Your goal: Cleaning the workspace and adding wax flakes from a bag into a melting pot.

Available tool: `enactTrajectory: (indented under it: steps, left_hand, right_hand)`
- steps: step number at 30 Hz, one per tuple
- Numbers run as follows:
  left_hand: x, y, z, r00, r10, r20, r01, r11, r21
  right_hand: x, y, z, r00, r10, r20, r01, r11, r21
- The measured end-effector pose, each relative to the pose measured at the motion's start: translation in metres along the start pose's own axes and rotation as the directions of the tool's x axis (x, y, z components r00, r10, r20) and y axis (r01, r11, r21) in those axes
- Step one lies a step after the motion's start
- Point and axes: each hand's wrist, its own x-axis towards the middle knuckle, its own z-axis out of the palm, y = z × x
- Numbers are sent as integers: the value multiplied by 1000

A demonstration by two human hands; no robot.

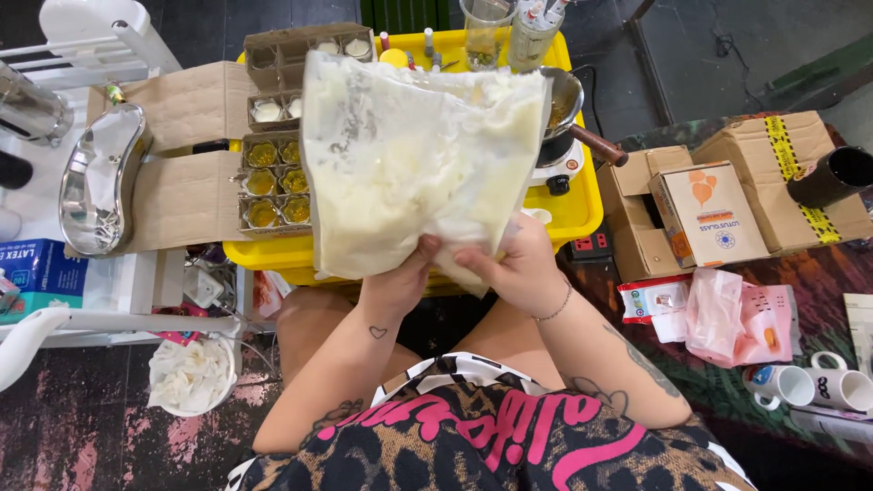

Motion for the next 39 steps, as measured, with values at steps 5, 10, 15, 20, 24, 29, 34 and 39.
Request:
enactTrajectory:
  steps: [5,10,15,20,24,29,34,39]
  left_hand:
    - [2,0,-10,991,-136,-7,135,987,-93]
    - [-1,-2,-12,997,76,-26,-63,945,322]
    - [2,41,23,976,169,134,-215,692,689]
    - [5,55,28,961,63,271,-256,579,774]
    - [0,51,23,980,-140,138,31,804,594]
    - [1,45,7,942,-334,19,296,859,419]
    - [5,60,20,950,-307,47,270,890,368]
    - [7,48,22,979,-183,94,143,932,333]
  right_hand:
    - [8,-7,-5,995,39,97,-52,990,135]
    - [3,3,6,996,76,54,-88,960,268]
    - [-5,25,8,996,91,-10,-87,973,214]
    - [-7,25,10,994,100,-35,-84,948,307]
    - [-9,25,10,991,125,45,-133,916,380]
    - [-13,34,19,994,28,104,-62,942,331]
    - [-8,21,31,986,170,6,-155,888,432]
    - [-16,44,53,977,189,-96,-131,894,428]
